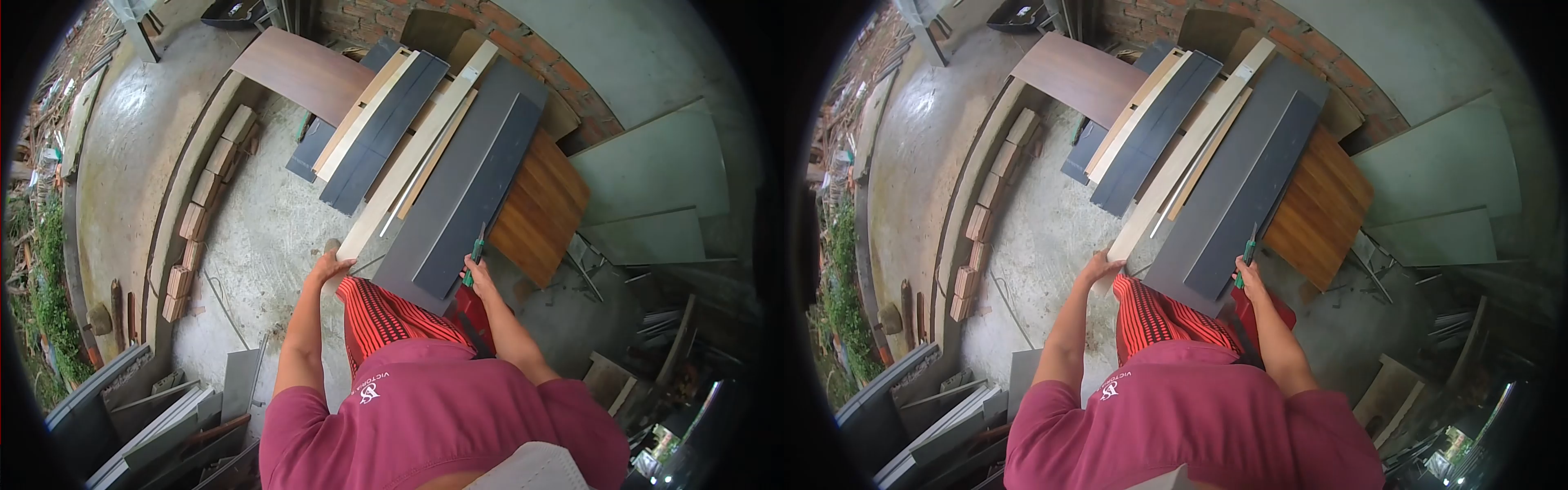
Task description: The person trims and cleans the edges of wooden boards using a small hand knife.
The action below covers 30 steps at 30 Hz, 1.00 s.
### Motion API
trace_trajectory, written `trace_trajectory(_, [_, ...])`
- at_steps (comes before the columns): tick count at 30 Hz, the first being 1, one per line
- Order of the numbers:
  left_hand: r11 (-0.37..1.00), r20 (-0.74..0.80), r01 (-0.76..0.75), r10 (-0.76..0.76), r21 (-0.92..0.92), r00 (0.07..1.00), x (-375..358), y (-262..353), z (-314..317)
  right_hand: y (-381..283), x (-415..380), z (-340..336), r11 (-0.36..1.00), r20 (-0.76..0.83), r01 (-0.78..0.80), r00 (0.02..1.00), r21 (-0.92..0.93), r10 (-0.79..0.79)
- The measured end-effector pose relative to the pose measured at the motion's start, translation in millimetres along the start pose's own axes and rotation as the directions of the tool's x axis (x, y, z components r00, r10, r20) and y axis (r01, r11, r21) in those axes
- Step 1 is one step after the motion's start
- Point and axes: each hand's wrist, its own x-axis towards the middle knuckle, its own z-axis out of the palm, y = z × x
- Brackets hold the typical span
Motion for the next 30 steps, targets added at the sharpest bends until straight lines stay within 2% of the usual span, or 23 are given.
trace_trajectory(3, [1.000,0.064,0.008,-0.009,0.010,0.998,-1,2,6,7,8,-4,1.000,0.028,0.003,1.000,0.008,-0.003])
trace_trajectory(4, [0.999,0.007,-0.042,0.042,-0.023,0.999,-6,5,11,8,8,-4,1.000,0.023,0.002,1.000,0.020,-0.003])
trace_trajectory(7, [0.999,-0.053,-0.038,0.038,-0.001,0.998,-23,23,19,9,8,-4,0.998,0.003,-0.015,1.000,0.068,0.015])
trace_trajectory(10, [0.997,-0.111,-0.075,0.078,0.033,0.991,-33,32,30,6,5,-7,0.954,0.038,-0.060,0.998,0.293,0.051])
trace_trajectory(13, [0.994,-0.151,-0.093,0.101,0.058,0.983,-47,44,41,2,5,-3,0.965,-0.033,0.004,0.999,0.263,0.005])
trace_trajectory(14, [0.992,-0.185,-0.108,0.120,0.072,0.975,-56,51,43,-3,3,0,0.984,-0.070,0.066,0.996,0.166,-0.055])
trace_trajectory(15, [0.989,-0.220,-0.124,0.140,0.086,0.965,-65,62,43,-10,0,7,0.984,-0.069,0.058,0.996,0.170,-0.047])
trace_trajectory(17, [0.985,-0.225,-0.110,0.138,0.133,0.965,-83,81,44,-27,-2,26,0.973,0.033,0.108,0.993,0.206,-0.117])
trace_trajectory(18, [0.981,-0.265,-0.164,0.186,0.101,0.946,-90,87,47,-36,-2,38,0.972,0.032,0.106,0.993,0.209,-0.115])
trace_trajectory(19, [0.973,-0.306,-0.219,0.230,0.071,0.924,-94,88,50,-43,0,53,0.950,0.121,0.066,0.987,0.305,-0.107])
trace_trajectory(20, [0.984,-0.231,-0.178,0.177,0.014,0.957,-96,89,52,-51,1,68,0.919,0.210,0.016,0.972,0.394,-0.107])
trace_trajectory(21, [0.984,-0.233,-0.177,0.176,0.017,0.957,-98,92,56,-59,3,82,0.901,0.261,-0.005,0.958,0.435,-0.121])
trace_trajectory(23, [0.908,-0.324,-0.417,0.388,-0.024,0.863,-105,101,64,-72,7,109,0.848,0.302,-0.075,0.948,0.525,-0.103])
trace_trajectory(24, [0.922,-0.228,-0.384,0.363,-0.053,0.903,-109,103,65,-75,12,118,0.845,0.303,-0.077,0.947,0.530,-0.104])
trace_trajectory(26, [0.907,-0.247,-0.422,0.407,-0.007,0.879,-120,116,70,-79,21,131,0.766,0.324,-0.043,0.920,0.641,-0.220])
trace_trajectory(27, [0.900,-0.254,-0.437,0.421,-0.007,0.871,-123,119,73,-83,22,132,0.763,0.320,-0.041,0.921,0.645,-0.221])
trace_trajectory(29, [0.908,-0.246,-0.418,0.411,0.025,0.878,-125,120,79,-87,21,131,0.744,0.409,-0.092,0.876,0.662,-0.256])
trace_trajectory(30, [0.915,-0.247,-0.400,0.400,0.055,0.882,-125,121,81,-86,19,133,0.735,0.348,-0.061,0.905,0.676,-0.245])
